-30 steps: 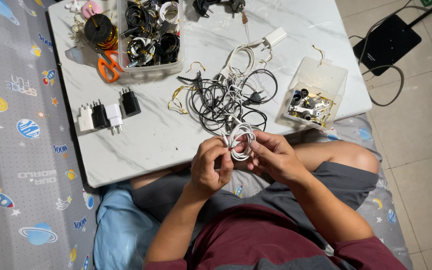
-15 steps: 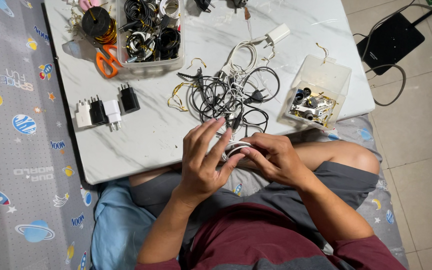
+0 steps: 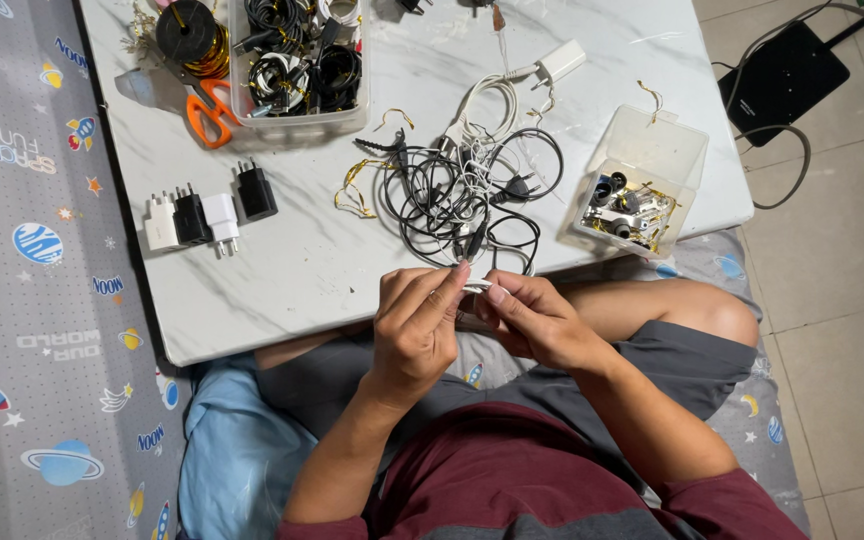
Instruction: The person winds several white and black USB cables by hand and places some into a plastic box.
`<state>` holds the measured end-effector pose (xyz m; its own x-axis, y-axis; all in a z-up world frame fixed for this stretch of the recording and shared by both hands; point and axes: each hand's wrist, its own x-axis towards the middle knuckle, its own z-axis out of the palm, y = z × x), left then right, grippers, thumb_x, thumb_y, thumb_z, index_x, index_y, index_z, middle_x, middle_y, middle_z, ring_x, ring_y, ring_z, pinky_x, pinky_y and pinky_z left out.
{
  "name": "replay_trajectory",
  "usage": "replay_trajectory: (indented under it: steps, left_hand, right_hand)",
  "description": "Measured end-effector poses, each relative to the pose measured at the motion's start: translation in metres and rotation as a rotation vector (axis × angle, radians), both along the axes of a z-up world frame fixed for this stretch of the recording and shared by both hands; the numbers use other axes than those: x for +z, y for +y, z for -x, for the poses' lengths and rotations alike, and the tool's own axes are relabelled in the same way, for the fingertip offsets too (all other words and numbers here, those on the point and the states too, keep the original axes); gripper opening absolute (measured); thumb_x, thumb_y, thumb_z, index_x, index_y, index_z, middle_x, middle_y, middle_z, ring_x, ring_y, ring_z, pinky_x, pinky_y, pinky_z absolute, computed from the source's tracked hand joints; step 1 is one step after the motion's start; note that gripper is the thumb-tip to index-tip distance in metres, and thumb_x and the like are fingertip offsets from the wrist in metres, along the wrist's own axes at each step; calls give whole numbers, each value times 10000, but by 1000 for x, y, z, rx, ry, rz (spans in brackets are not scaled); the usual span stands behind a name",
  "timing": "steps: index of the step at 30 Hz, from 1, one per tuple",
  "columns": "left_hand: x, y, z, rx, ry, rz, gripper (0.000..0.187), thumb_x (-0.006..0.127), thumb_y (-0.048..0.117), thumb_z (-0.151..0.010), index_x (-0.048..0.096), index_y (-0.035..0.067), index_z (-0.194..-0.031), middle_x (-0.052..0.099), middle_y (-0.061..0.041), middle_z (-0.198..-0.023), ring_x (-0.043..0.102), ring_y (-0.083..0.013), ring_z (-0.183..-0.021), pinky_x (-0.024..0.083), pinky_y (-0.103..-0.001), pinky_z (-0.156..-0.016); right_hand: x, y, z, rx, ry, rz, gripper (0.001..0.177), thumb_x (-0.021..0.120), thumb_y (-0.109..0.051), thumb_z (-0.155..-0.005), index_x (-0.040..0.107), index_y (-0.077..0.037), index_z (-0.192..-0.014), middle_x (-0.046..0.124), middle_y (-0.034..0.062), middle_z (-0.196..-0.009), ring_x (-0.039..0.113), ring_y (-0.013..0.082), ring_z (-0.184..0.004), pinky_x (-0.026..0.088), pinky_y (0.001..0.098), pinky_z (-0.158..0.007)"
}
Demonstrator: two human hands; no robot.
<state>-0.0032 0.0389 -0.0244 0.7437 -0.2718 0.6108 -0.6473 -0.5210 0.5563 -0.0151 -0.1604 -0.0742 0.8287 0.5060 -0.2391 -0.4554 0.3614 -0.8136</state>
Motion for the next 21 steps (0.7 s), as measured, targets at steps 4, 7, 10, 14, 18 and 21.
replay_trajectory:
  steps: [4,7,10,14,18,21]
  left_hand:
    - [-1,2,4,7,146,120,282,736,-16,-946,723,24,-1224,735,-77,-1000,665,-205,-926,535,-317,-825]
    - [0,5,6,-28,288,230,262,755,3,-937,740,28,-1198,736,-72,-964,671,-186,-876,554,-294,-758]
    - [1,7,7,-57,374,308,237,764,17,-935,749,31,-1171,740,-67,-949,680,-164,-840,567,-286,-731]
    - [2,12,8,-96,413,289,176,761,59,-950,742,33,-1123,738,-69,-957,702,-167,-857,573,-287,-749]
    - [3,16,10,-144,413,103,202,721,80,-975,729,-9,-1156,724,-89,-919,658,-220,-828,537,-318,-750]
    - [-1,18,11,-134,342,130,131,729,110,-962,713,3,-1036,719,-84,-914,648,-235,-834,516,-333,-765]
  right_hand:
    - [13,4,-2,52,151,-226,468,381,-465,-1036,575,-61,-904,572,33,-787,412,100,-437,280,263,-380]
    - [17,3,-3,57,146,-169,407,423,-398,-1098,539,-64,-898,481,4,-726,356,68,-460,249,239,-383]
    - [15,6,-4,78,89,-178,366,453,-373,-1113,506,-85,-893,435,-18,-737,325,61,-501,244,236,-411]
    - [11,5,-2,98,85,-57,367,461,-376,-1097,507,-89,-871,395,-38,-666,296,58,-484,234,238,-399]
    - [7,2,-1,124,61,24,378,471,-369,-1096,530,-74,-867,355,-60,-623,278,55,-487,214,245,-413]
    - [1,-2,1,134,112,-46,390,466,-371,-1074,582,-45,-894,362,-65,-616,270,50,-477,197,247,-415]
